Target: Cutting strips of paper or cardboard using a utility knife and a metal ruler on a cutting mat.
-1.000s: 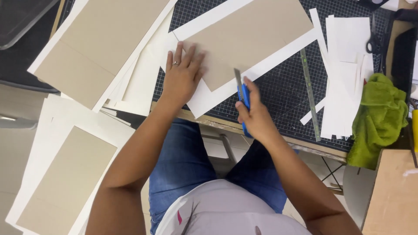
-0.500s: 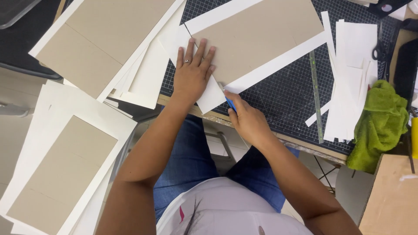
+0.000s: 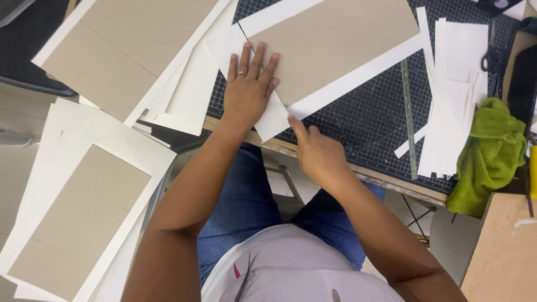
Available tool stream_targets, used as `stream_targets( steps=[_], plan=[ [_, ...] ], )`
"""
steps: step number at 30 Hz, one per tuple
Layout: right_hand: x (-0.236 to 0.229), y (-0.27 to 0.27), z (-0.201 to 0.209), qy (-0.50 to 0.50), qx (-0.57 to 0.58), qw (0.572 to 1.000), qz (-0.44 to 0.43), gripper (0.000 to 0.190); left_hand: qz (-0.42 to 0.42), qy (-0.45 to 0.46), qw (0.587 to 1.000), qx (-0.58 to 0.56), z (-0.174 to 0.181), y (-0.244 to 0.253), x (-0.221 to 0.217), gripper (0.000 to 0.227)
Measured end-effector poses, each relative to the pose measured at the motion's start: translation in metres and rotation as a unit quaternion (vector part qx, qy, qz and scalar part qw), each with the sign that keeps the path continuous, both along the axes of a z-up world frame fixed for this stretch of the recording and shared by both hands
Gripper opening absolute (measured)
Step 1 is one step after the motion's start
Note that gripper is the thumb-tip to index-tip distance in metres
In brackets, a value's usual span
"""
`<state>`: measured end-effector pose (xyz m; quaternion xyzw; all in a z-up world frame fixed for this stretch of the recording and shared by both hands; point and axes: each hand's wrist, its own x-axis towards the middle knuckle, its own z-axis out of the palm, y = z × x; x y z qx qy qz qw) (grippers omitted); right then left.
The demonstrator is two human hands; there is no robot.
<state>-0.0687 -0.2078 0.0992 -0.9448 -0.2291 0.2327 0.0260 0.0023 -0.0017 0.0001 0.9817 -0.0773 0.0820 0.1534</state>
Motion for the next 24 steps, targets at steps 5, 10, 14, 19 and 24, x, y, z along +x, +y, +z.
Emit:
stream_targets(
  steps=[5,10,14,19,24],
  plan=[
    [-0.020,-0.022,0.011,0.038,-0.015,0.999,-0.010,0.065,-0.007,0.008,1.000,-0.013,0.000,0.001,-0.002,0.055],
    [-0.042,-0.051,0.014,0.083,0.036,0.994,-0.056,0.061,-0.013,-0.034,0.999,-0.026,-0.001,0.002,-0.005,0.053],
    [-0.046,-0.062,0.033,0.107,0.095,0.983,-0.118,0.052,-0.046,-0.063,0.997,-0.029,0.022,0.004,-0.045,0.071],
    [-0.069,-0.091,-0.038,0.142,0.429,0.824,-0.343,0.045,-0.171,-0.024,0.982,-0.072,0.007,0.014,-0.100,0.074],
    [-0.083,-0.035,-0.039,0.206,0.541,0.699,-0.420,0.037,-0.215,-0.105,0.953,-0.187,0.016,0.014,-0.122,0.031]
  ],
)
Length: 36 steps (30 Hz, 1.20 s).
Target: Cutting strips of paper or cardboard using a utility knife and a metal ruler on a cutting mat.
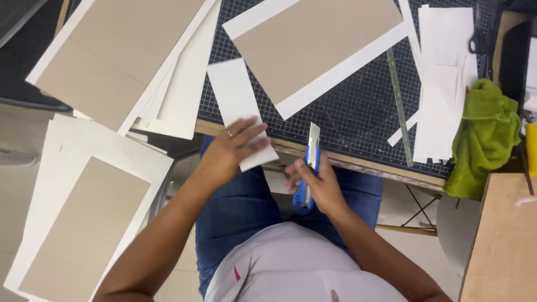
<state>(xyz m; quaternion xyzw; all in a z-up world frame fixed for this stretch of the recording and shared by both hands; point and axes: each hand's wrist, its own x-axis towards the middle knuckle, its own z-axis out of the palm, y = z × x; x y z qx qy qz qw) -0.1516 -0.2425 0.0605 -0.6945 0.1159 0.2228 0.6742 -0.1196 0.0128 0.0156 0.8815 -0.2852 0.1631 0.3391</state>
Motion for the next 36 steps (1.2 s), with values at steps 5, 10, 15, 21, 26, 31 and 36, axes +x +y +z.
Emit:
stream_targets(
  steps=[5,10,15,21,26,31,36],
  plan=[
    [0.013,0.004,0.001,0.030,0.101,0.992,-0.071,0.064,0.001,-0.089,0.995,-0.053,0.003,-0.038,-0.009,0.022],
    [0.032,-0.073,0.013,-0.099,-0.058,0.992,-0.045,0.050,-0.052,-0.057,0.997,0.005,0.017,-0.053,0.036,0.049],
    [0.066,-0.182,0.047,-0.216,-0.165,0.935,-0.228,0.035,0.044,-0.058,0.997,0.005,0.021,-0.046,0.146,0.058],
    [0.108,-0.258,0.009,-0.210,-0.188,0.883,-0.375,0.032,0.187,0.118,0.967,0.125,0.018,-0.059,0.232,0.083],
    [0.086,-0.268,0.000,-0.251,-0.429,0.807,-0.320,0.024,0.215,0.085,0.962,0.145,0.028,-0.062,0.213,0.084],
    [0.054,-0.241,-0.017,-0.112,-0.635,0.761,-0.079,0.045,0.279,0.092,0.947,0.129,0.029,-0.066,0.146,0.075],
    [0.031,-0.220,-0.025,-0.106,-0.645,0.753,-0.076,0.040,0.224,0.093,0.968,0.060,0.042,-0.083,0.048,0.073]
  ],
)
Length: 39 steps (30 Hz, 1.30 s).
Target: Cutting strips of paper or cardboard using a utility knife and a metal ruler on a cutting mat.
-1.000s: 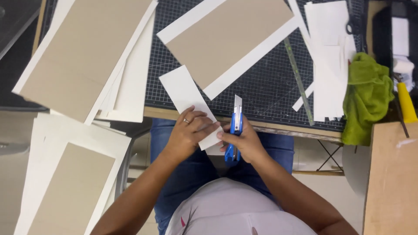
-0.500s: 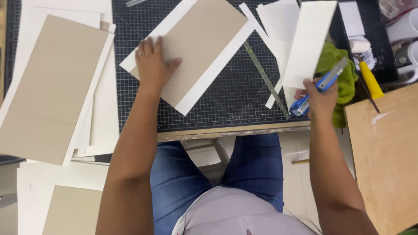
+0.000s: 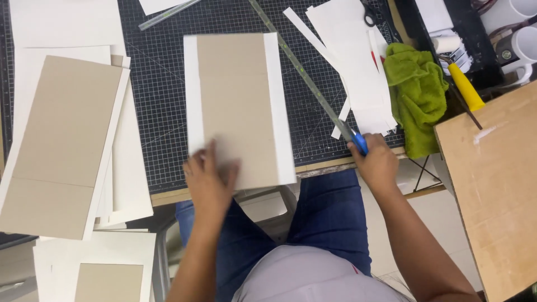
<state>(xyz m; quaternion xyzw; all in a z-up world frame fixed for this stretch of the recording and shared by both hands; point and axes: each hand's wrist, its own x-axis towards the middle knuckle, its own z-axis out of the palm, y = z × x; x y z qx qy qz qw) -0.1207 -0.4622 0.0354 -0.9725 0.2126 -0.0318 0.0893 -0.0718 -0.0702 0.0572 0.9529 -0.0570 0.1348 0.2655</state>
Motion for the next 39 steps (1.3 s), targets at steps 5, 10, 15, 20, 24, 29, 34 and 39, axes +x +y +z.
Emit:
stream_targets(
  steps=[5,10,15,20,24,29,34,39],
  plan=[
    [-0.029,0.022,0.009,0.054,0.073,0.996,0.000,0.046,-0.070,0.000,0.997,-0.022,0.005,-0.031,-0.024,0.068],
    [-0.052,0.052,0.009,0.076,0.164,0.981,-0.072,0.053,-0.395,0.127,0.904,0.099,0.007,-0.072,-0.004,0.107],
    [-0.026,0.055,0.043,-0.011,0.249,0.966,-0.069,0.038,-0.371,0.146,0.898,0.188,0.001,-0.082,0.035,0.099],
    [0.022,0.054,0.097,-0.111,0.279,0.953,-0.032,0.027,-0.308,0.157,0.911,0.227,-0.006,-0.094,0.068,0.079],
    [0.027,0.074,0.109,-0.124,0.330,0.936,-0.013,0.025,-0.270,0.156,0.932,0.186,-0.016,-0.102,0.074,0.069],
    [-0.009,0.104,0.056,-0.077,0.387,0.919,-0.010,0.036,-0.206,0.101,0.969,0.097,-0.036,-0.107,0.119,0.069],
    [-0.039,0.119,0.032,-0.005,0.293,0.956,-0.012,0.042,-0.180,0.137,0.959,0.173,-0.026,-0.119,0.172,0.085],
    [-0.042,0.115,0.033,0.039,0.360,0.932,-0.013,0.041,-0.199,0.171,0.942,0.208,-0.007,-0.121,0.210,0.085]
  ],
)
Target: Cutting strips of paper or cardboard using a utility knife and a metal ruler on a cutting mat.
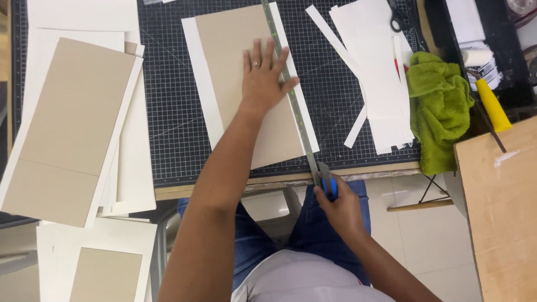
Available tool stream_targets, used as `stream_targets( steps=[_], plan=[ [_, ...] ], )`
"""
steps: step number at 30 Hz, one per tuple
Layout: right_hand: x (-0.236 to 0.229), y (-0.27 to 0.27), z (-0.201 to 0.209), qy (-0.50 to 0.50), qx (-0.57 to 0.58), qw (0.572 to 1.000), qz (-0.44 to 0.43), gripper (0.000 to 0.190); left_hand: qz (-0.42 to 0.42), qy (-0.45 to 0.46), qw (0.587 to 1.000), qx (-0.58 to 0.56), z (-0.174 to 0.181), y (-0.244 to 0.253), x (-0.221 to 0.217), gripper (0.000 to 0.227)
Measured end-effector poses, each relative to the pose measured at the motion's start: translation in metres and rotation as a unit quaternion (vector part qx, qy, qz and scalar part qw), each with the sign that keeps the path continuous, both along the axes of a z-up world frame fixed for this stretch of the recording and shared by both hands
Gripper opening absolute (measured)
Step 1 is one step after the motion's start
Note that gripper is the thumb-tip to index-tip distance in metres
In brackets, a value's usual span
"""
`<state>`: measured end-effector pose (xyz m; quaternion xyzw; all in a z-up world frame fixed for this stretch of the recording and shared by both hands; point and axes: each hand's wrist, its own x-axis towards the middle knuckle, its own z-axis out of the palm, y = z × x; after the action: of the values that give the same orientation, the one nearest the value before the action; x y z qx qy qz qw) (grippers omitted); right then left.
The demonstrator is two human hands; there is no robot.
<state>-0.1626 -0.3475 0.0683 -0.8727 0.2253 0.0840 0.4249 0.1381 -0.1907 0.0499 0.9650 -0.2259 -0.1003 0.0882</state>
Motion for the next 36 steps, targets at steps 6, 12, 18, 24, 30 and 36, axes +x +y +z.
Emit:
stream_targets(
  steps=[6,12,18,24,30,36],
  plan=[
    [-0.003,-0.002,-0.011,-0.042,0.021,0.999,0.011,0.040,0.001,0.008,0.999,-0.035,-0.009,0.001,0.023,0.088],
    [0.002,-0.001,0.009,0.013,-0.004,0.999,0.030,0.038,-0.009,0.009,0.994,-0.107,-0.023,0.009,0.029,0.084],
    [0.060,-0.033,0.049,0.113,0.015,0.993,-0.031,0.046,-0.031,-0.031,0.992,-0.119,-0.020,0.015,0.031,0.081],
    [0.158,-0.025,0.061,0.012,0.082,0.990,0.115,0.038,-0.033,-0.056,0.989,-0.133,-0.030,0.018,0.035,0.088],
    [0.272,0.004,0.037,-0.079,0.020,0.987,0.136,0.060,-0.005,-0.121,0.980,-0.155,-0.043,0.020,0.032,0.087],
    [0.360,0.018,-0.001,-0.126,-0.160,0.963,0.179,0.041,0.001,-0.090,0.982,-0.167,-0.036,0.025,0.030,0.086]
  ],
)
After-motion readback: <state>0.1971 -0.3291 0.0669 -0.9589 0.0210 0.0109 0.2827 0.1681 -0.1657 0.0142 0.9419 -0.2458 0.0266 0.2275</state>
